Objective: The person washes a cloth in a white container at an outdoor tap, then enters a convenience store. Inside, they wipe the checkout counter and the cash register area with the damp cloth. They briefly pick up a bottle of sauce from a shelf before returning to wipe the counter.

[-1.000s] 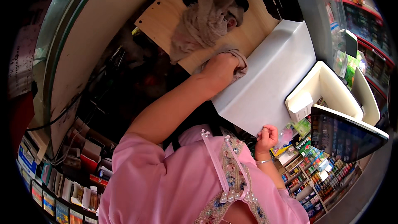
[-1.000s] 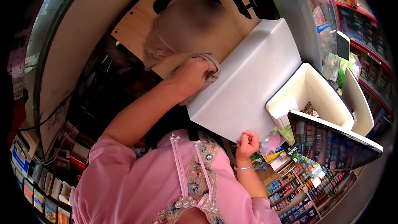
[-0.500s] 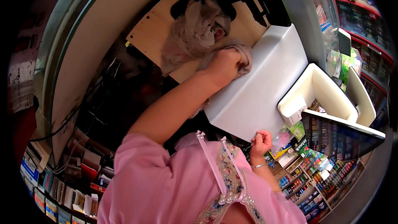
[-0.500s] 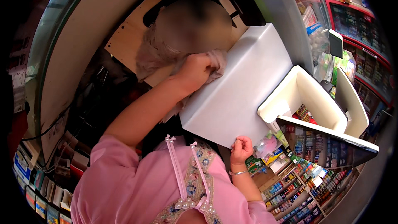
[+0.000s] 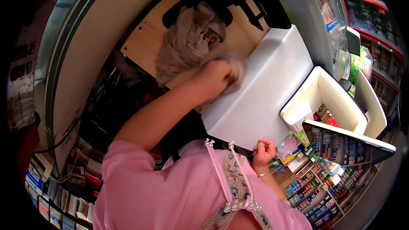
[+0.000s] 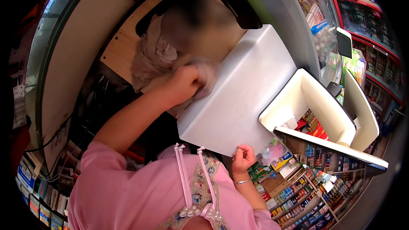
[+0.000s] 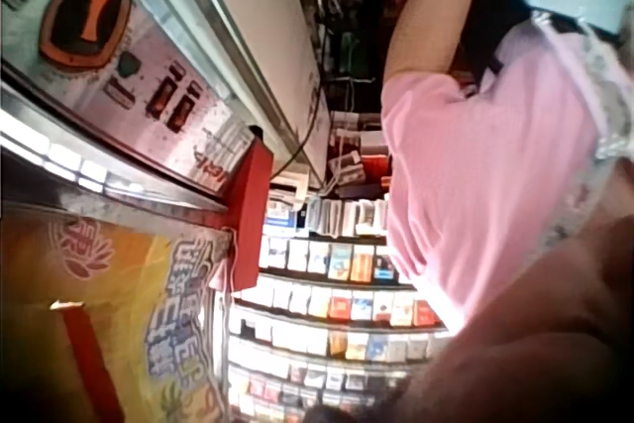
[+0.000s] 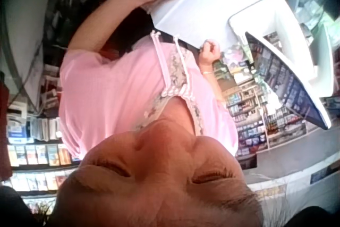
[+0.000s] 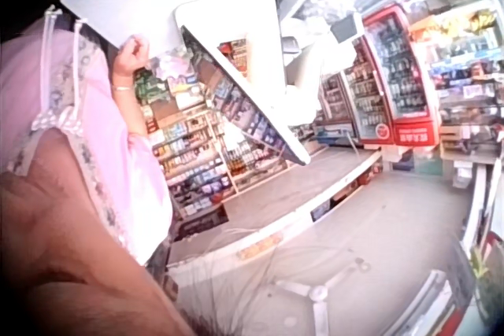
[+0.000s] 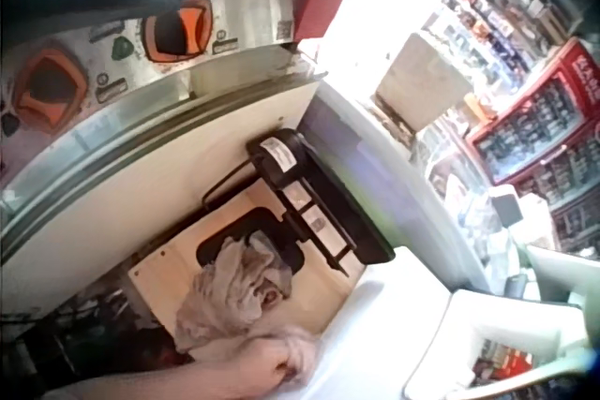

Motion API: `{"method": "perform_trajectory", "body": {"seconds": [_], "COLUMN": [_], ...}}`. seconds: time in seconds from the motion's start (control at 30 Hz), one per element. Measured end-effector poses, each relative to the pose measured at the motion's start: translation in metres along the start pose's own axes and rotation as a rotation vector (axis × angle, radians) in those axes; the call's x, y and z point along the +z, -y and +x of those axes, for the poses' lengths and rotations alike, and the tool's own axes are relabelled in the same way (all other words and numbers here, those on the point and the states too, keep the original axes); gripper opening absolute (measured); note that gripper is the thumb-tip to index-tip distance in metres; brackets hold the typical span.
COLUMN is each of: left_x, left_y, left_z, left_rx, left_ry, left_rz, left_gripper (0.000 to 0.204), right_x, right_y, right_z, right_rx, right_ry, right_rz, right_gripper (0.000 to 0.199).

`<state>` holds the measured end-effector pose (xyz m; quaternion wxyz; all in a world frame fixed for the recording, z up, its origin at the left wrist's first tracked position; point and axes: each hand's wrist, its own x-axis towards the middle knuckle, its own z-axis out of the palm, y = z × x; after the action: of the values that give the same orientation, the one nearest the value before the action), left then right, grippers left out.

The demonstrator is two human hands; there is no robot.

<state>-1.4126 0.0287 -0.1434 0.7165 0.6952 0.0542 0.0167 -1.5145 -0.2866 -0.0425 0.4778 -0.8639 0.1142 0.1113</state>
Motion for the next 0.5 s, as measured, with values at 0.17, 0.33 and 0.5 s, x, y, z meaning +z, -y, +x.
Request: {"method": "perform_trajectory", "body": {"seconds": [0.17,0.33,0.5], "left_x": [-0.018,0.003,0.012], "left_y": [-0.005,-0.011,-0.022], "left_z": [-0.054,0.023,0.036], "left_rx": [-0.004,0.06,0.097], "left_ry": [0.098,0.019,-0.049], "left_rz": [0.087,0.011,-0.113], "left_gripper": [0.009,0.009,0.011], "right_x": [-0.001,0.002,-0.003], "right_y": [0.0,0.0,-0.006], "right_z": [0.0,0.0,-0.002], "right_rx": [0.006,-0.045,-0.037], "right_ry": [0.016,0.018,0.016], "right_rz": [0.001,-0.026,-0.05], "right_gripper": [0.002,0.001,0.002]}}
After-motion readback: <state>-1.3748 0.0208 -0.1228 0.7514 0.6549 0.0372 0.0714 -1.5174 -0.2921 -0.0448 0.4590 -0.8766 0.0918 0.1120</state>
